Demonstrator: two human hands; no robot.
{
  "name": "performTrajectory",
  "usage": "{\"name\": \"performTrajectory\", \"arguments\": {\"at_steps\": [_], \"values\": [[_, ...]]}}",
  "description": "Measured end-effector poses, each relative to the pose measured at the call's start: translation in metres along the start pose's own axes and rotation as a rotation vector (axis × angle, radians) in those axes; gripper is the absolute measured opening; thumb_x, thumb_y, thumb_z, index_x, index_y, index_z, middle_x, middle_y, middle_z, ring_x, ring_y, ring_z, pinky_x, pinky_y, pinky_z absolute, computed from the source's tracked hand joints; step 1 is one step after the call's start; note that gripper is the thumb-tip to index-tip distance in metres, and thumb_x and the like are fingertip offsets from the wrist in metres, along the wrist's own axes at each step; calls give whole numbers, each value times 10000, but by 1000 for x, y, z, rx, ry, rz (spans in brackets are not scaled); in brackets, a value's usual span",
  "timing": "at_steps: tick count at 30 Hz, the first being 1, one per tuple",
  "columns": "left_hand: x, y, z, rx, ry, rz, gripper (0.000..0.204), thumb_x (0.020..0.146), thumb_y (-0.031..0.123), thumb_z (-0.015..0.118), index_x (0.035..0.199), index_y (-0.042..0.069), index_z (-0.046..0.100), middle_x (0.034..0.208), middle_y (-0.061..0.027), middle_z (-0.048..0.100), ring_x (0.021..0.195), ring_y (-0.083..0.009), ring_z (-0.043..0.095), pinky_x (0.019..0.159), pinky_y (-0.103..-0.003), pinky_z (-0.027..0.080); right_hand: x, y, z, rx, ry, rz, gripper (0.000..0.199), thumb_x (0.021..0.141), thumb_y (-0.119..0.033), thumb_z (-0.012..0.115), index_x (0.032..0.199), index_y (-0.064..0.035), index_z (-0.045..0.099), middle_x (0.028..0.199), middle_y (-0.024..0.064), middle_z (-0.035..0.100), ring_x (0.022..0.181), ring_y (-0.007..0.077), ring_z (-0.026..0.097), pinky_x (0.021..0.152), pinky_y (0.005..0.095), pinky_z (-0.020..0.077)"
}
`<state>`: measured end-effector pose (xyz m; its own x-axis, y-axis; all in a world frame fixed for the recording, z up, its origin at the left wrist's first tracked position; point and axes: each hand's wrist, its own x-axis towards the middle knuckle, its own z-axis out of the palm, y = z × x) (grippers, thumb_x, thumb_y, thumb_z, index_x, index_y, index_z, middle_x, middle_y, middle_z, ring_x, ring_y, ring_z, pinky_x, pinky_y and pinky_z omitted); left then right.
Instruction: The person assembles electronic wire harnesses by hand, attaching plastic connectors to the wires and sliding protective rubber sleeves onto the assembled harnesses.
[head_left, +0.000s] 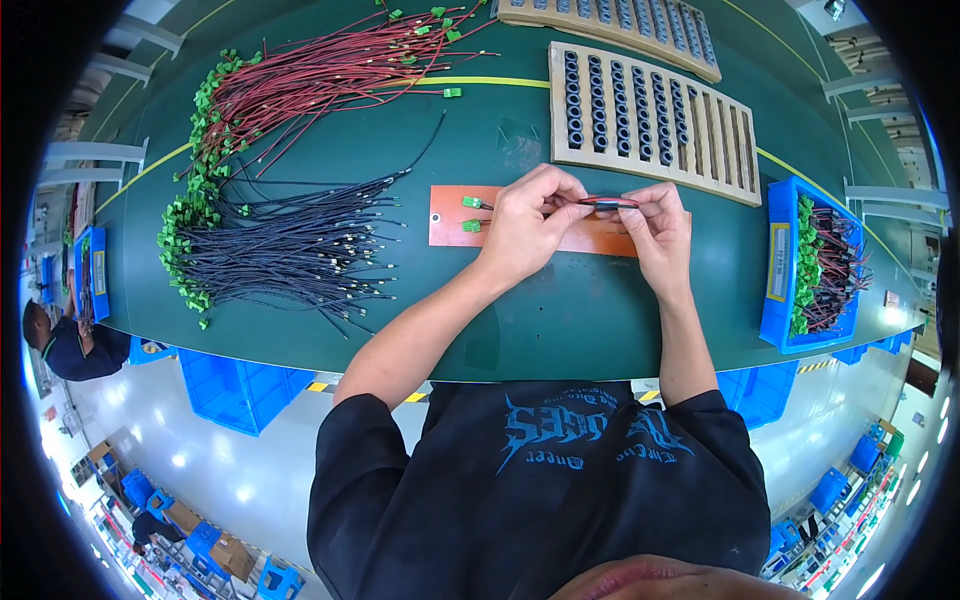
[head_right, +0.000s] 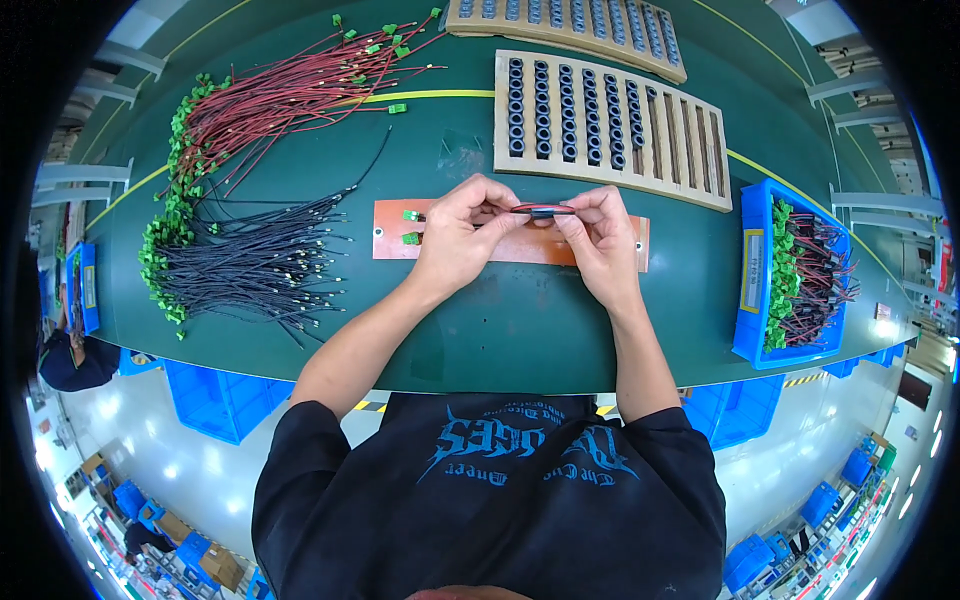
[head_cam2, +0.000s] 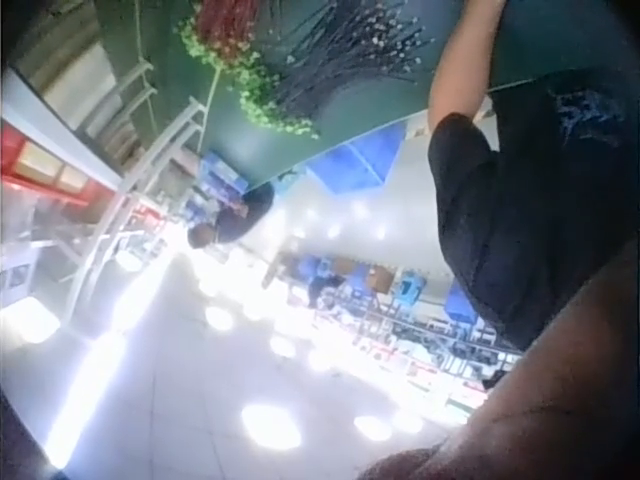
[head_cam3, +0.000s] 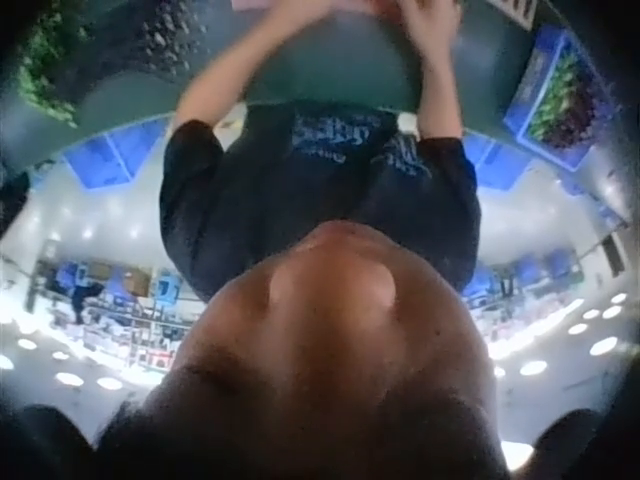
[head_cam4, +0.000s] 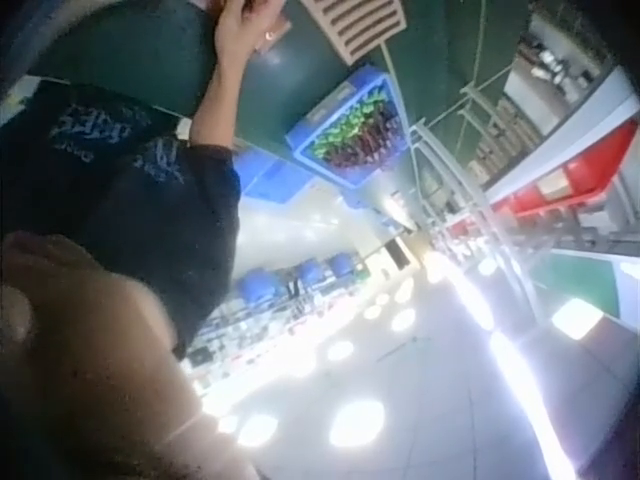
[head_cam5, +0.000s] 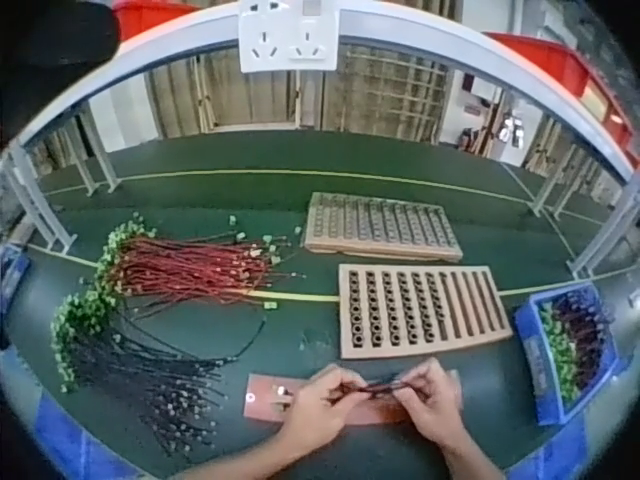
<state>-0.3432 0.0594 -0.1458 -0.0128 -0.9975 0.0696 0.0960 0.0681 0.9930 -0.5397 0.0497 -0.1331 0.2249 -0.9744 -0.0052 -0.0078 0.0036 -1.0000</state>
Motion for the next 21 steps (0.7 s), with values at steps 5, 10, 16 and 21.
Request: {"name": "performTrajectory", "arguments": {"at_steps": [5,10,16,21], "values": [[5,-10,-9,-151,-111,-5,152,819,-146,702,860,-24,620,977,-119,656,926,-153,672,820,-280,592,-2,8,-6,-65,-38,-141,137,986,31,582,1059,-4,471,1004,135,667,961,180,688,857,284,558],[5,-3,-9,-117,-199,53,162,833,-156,681,872,-28,591,1057,-136,636,974,-159,662,847,-296,593,-2,16,-3,-29,-45,-127,154,980,35,591,1079,-1,478,1030,136,675,992,159,675,879,273,540],[3,-10,-5,-301,-132,-93,188,847,-140,689,836,-5,557,1051,-130,623,964,-142,653,842,-293,584,-3,-11,4,-141,-63,-4,297,989,-8,602,1264,9,490,1073,105,694,990,123,660,871,250,526],[4,-7,-7,-226,-143,-88,186,867,-115,693,864,6,550,985,-108,644,945,-132,664,847,-289,578,1,-15,-2,-300,-41,-157,219,975,-2,617,1192,17,625,998,83,733,924,119,686,808,241,549]]}}
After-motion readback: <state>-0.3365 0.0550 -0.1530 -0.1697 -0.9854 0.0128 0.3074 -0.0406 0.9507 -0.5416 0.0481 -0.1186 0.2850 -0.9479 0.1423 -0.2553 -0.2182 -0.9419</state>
